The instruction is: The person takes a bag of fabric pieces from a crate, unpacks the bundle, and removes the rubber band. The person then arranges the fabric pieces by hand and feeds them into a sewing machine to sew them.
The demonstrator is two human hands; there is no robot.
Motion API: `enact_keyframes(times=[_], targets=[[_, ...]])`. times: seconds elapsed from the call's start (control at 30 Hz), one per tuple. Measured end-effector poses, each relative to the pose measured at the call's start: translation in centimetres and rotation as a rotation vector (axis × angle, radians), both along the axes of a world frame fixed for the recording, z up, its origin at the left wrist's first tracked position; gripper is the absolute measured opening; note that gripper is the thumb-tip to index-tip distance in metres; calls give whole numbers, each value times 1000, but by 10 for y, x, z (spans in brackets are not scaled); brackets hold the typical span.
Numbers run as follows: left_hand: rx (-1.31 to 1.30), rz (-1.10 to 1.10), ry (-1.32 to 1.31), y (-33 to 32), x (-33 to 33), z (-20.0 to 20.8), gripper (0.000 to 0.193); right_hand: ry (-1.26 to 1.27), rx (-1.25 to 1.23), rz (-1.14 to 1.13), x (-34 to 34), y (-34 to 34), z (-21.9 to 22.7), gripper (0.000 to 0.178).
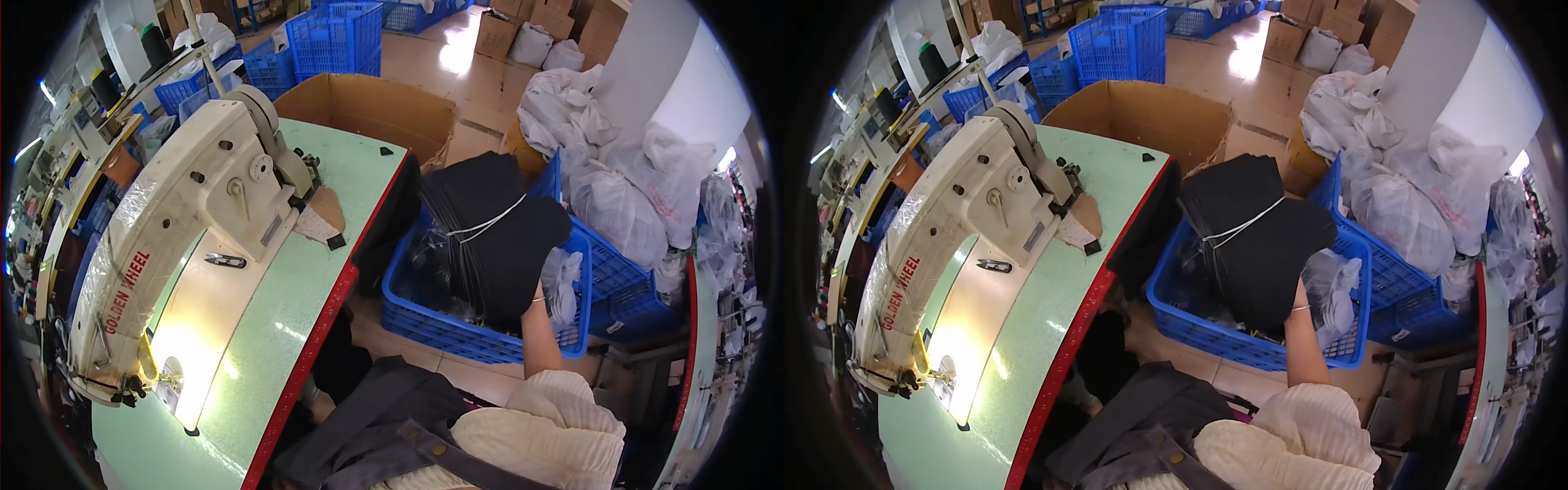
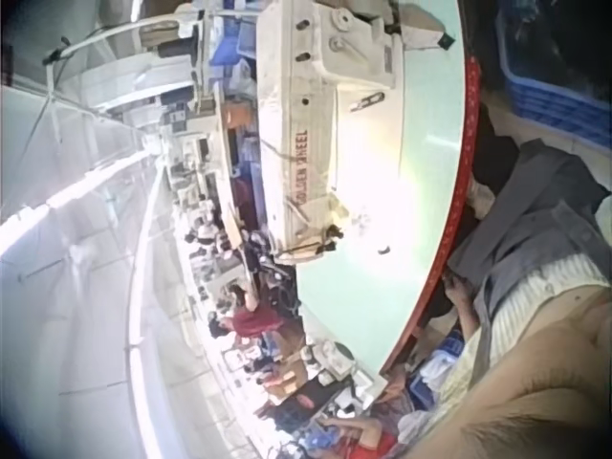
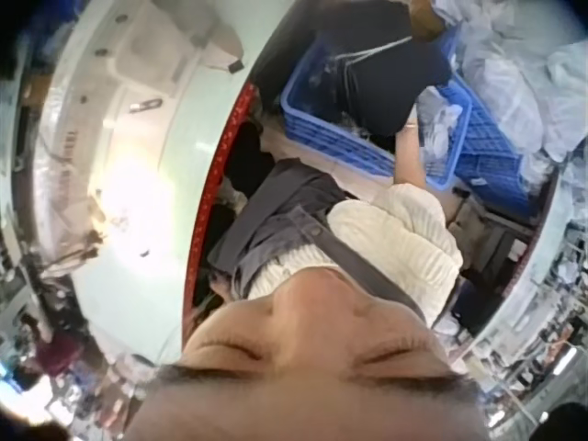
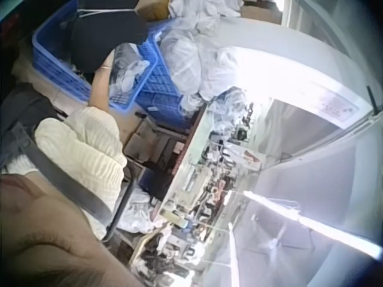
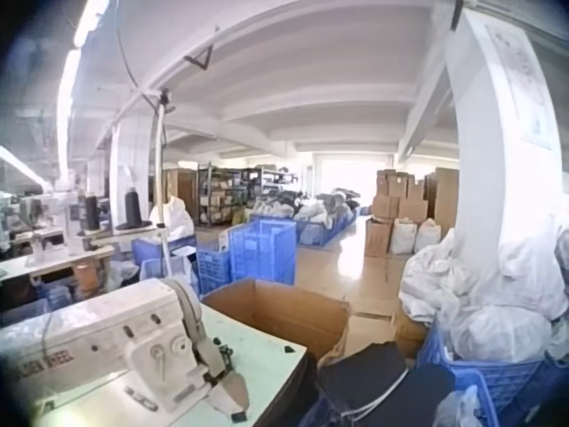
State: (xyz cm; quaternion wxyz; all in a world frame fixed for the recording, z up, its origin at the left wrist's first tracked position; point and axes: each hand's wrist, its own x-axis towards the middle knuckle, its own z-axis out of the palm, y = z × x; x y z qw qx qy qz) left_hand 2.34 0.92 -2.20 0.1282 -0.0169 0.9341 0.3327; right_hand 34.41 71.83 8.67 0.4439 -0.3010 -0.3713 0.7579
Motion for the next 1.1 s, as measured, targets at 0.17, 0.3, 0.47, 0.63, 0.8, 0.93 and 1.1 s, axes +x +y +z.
enact_keyframes(times=[0.17,0.3,0.47,0.63,0.8,0.93,1.1], targets=[[-217,-410,77,56,12,72,31,-152,229,222,-10,-14,92,64],[111,-599,-159,123,36,191,39,-178,386,474,-78,-41,142,68],[685,-628,-219,190,53,275,39,-151,573,813,-177,-101,180,74],[1045,-639,9,183,35,245,137,-108,744,1119,-256,-178,201,79],[1314,-261,428,149,53,211,149,5,914,1444,-315,-282,212,86],[1144,241,686,127,58,238,138,139,1036,1607,-351,-353,229,91],[29,726,1482,35,31,299,108,270,981,1784,-428,-484,273,74]])
